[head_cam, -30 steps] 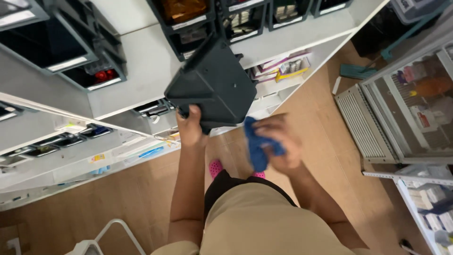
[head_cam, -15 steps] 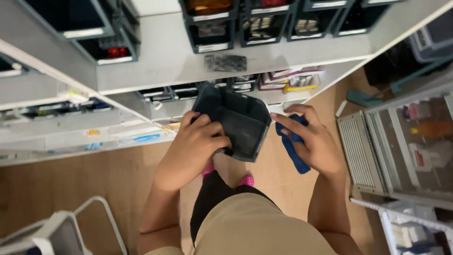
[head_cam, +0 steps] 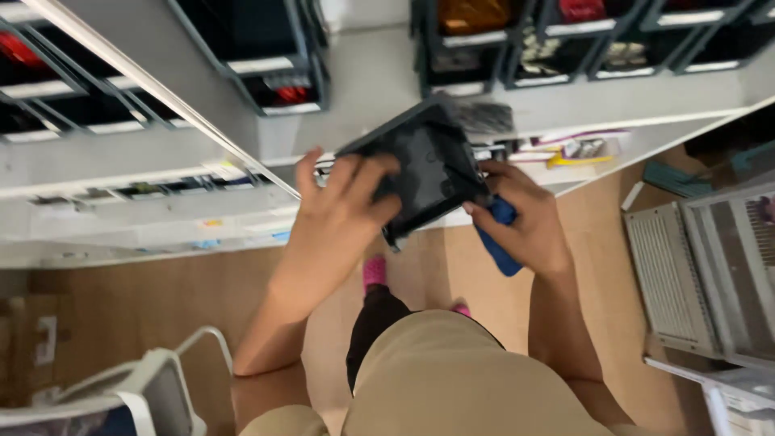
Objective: Cleaning a pharmacy storage bin with a cloth and organizing medication blister packs back into the bin on a shelf.
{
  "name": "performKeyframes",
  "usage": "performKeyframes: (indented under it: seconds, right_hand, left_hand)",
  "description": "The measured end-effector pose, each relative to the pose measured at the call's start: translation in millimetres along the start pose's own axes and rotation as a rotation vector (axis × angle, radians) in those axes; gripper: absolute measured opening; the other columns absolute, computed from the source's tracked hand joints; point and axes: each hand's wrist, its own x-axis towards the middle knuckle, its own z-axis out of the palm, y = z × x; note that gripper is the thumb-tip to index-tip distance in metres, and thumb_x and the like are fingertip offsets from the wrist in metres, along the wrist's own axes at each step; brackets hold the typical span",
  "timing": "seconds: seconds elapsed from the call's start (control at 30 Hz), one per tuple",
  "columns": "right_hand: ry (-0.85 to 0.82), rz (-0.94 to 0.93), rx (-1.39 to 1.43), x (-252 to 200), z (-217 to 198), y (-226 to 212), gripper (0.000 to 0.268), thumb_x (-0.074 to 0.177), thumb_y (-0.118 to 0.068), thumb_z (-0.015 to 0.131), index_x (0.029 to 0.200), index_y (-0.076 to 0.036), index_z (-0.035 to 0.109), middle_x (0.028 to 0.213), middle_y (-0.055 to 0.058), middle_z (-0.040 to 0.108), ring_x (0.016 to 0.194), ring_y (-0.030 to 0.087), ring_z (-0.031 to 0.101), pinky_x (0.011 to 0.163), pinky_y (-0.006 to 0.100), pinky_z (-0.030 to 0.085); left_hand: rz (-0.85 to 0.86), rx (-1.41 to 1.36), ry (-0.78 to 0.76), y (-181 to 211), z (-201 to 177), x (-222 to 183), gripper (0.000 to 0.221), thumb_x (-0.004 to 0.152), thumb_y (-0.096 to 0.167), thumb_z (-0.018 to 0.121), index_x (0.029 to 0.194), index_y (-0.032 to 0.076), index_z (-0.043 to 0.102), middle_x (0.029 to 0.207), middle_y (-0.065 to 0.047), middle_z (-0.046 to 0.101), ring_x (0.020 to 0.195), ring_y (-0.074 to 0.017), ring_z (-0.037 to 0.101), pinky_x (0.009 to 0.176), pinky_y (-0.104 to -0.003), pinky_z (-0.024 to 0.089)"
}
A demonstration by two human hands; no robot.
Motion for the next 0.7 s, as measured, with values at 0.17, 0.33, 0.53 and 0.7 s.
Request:
performKeyframes:
  seconds: [0.17, 0.33, 0.53, 0.7]
  right_hand:
    - [0.209, 0.15, -0.095, 26, 57, -34, 0.021, 0.085, 0.001, 0.08, 0.09, 0.008, 0.061, 0.113, 0.021, 0.07, 0.08, 0.028, 0.064, 0.073, 0.034, 0.052]
    - [0.388, 0.139, -0.177, 39, 92, -9, 0.023, 0.092, -0.01, 0.085, 0.094, 0.001, 0.065, 0.105, 0.023, 0.075, 0.094, 0.049, 0.071, 0.077, 0.048, 0.057]
    - [0.411, 0.166, -0.208, 66, 105, -27, 0.015, 0.092, -0.005, 0.082, 0.098, 0.001, 0.07, 0.101, 0.023, 0.074, 0.093, 0.049, 0.071, 0.075, 0.05, 0.057]
    - [0.378, 0.385, -0.307, 73, 112, -28, 0.046, 0.091, -0.017, 0.08, 0.132, -0.016, 0.058, 0.103, 0.016, 0.076, 0.088, 0.049, 0.071, 0.072, 0.055, 0.054]
  left_hand:
    - [-0.255, -0.202, 0.216, -47, -1, -19, 0.029, 0.089, 0.01, 0.078, 0.117, 0.006, 0.073, 0.145, -0.014, 0.042, 0.129, -0.0347, 0.044, 0.111, -0.052, 0.032]
    - [-0.337, -0.574, 0.283, -83, 51, -51, 0.054, 0.094, 0.008, 0.075, 0.139, -0.001, 0.047, 0.142, -0.028, 0.044, 0.132, -0.0513, 0.047, 0.111, -0.059, 0.039]
    - [-0.453, -0.776, 0.036, -82, 77, -48, 0.077, 0.098, 0.026, 0.069, 0.159, 0.004, 0.027, 0.156, -0.031, 0.038, 0.135, -0.0507, 0.048, 0.108, -0.058, 0.043]
    - [-0.468, -0.596, 0.101, -81, 115, -43, 0.069, 0.103, 0.015, 0.064, 0.16, 0.009, 0.027, 0.157, -0.021, 0.045, 0.12, -0.0415, 0.065, 0.091, -0.05, 0.057]
